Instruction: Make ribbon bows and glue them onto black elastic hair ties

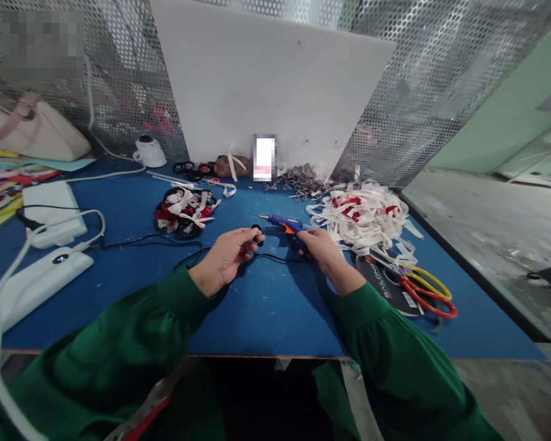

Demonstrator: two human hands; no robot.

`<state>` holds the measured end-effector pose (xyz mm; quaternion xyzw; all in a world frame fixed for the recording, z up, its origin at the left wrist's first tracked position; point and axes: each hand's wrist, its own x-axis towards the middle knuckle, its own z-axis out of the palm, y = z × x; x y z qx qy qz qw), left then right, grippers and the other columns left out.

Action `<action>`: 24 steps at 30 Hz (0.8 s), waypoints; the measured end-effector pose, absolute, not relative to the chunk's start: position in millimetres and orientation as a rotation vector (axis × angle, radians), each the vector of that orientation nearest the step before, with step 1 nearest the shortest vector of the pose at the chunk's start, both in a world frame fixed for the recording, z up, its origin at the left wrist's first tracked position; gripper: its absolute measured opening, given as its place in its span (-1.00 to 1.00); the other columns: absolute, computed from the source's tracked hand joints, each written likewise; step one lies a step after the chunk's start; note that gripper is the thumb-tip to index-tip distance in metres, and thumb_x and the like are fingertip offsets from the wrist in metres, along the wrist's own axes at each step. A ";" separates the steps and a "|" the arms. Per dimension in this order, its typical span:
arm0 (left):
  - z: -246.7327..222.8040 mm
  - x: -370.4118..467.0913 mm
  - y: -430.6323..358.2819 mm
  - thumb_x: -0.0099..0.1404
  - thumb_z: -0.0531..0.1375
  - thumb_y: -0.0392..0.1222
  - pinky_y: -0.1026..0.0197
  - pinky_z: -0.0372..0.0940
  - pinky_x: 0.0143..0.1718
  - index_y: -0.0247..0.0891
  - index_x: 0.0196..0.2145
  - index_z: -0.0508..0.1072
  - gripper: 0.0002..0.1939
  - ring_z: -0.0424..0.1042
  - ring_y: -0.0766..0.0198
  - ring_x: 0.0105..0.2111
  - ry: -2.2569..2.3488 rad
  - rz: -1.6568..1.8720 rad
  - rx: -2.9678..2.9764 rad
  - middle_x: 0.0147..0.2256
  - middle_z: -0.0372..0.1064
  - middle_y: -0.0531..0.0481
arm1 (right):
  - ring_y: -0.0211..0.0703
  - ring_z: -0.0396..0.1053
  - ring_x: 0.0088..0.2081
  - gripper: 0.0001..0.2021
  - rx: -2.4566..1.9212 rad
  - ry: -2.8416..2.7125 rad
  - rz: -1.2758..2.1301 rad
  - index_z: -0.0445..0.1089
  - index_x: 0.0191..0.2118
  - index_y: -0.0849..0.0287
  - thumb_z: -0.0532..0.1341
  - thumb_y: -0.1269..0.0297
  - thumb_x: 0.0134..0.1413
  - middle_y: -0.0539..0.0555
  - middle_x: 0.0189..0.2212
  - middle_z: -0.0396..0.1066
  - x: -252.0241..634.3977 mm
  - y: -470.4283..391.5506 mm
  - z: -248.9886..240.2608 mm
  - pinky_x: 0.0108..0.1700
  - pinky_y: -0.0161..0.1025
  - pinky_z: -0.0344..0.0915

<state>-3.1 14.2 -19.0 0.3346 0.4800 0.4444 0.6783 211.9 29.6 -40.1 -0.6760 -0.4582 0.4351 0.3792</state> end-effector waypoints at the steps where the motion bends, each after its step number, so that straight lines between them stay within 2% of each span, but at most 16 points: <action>1: -18.7 -3.2 13.7 0.14 0.37 -0.16 0.41 0.11 -0.57 -0.36 -0.38 0.56 -0.81 0.31 0.47 -0.51 1.083 0.995 0.751 -0.33 0.46 -0.06 | -0.32 0.22 -0.64 -0.85 -1.685 -1.129 1.138 0.32 -0.55 0.18 0.19 0.25 -0.07 -0.03 -0.69 0.26 211.2 29.2 -39.4 -0.60 -0.36 0.00; 7: -16.5 -3.4 10.6 0.11 0.40 -0.14 0.41 0.13 -0.56 -0.35 -0.36 0.56 -0.79 0.32 0.46 -0.51 1.074 0.980 0.749 -0.30 0.49 -0.09 | -0.29 0.35 -0.53 -0.85 -1.419 -0.940 1.199 0.29 -0.44 0.15 0.24 0.23 -0.15 -0.01 -0.54 0.37 205.2 25.1 -33.1 -0.51 -0.38 0.23; 12: -11.8 -2.9 9.9 0.11 0.41 -0.09 0.40 0.12 -0.56 -0.34 -0.38 0.55 -0.75 0.32 0.49 -0.52 1.054 1.009 0.777 -0.32 0.50 -0.05 | -0.33 0.35 -0.46 -0.64 -1.009 -0.808 1.118 0.38 -0.23 0.14 0.40 0.28 -0.26 -0.09 -0.42 0.40 199.3 15.5 -21.3 -0.46 -0.38 0.24; 16: -11.7 -3.6 11.0 0.09 0.44 -0.04 0.39 0.17 -0.52 -0.32 -0.36 0.55 -0.70 0.36 0.47 -0.49 1.027 1.042 0.810 -0.28 0.52 -0.05 | -0.43 0.18 -0.59 -0.71 -0.914 -0.818 1.358 0.45 -0.30 0.21 0.41 0.15 -0.12 -0.06 -0.40 0.42 197.1 8.8 -14.5 -0.51 -0.35 0.19; 21: -9.6 -4.3 10.3 0.09 0.45 -0.04 0.37 0.24 -0.47 -0.30 -0.30 0.55 -0.68 0.43 0.42 -0.44 0.985 1.080 0.831 -0.25 0.55 -0.06 | -0.35 0.30 -0.51 -0.73 -0.861 -0.963 1.328 0.47 -0.18 0.15 0.38 0.15 0.01 0.06 -0.23 0.55 191.5 -3.4 -8.8 -0.43 -0.32 0.24; 24: -6.8 -5.0 10.5 0.10 0.44 -0.07 0.35 0.27 -0.44 -0.30 -0.28 0.56 -0.70 0.44 0.41 -0.44 0.967 1.095 0.834 -0.24 0.56 -0.08 | -0.36 0.21 -0.56 -0.73 -0.820 -0.987 1.405 0.45 -0.19 0.13 0.35 0.11 0.03 0.04 -0.28 0.54 189.8 -12.1 -2.9 -0.49 -0.31 0.19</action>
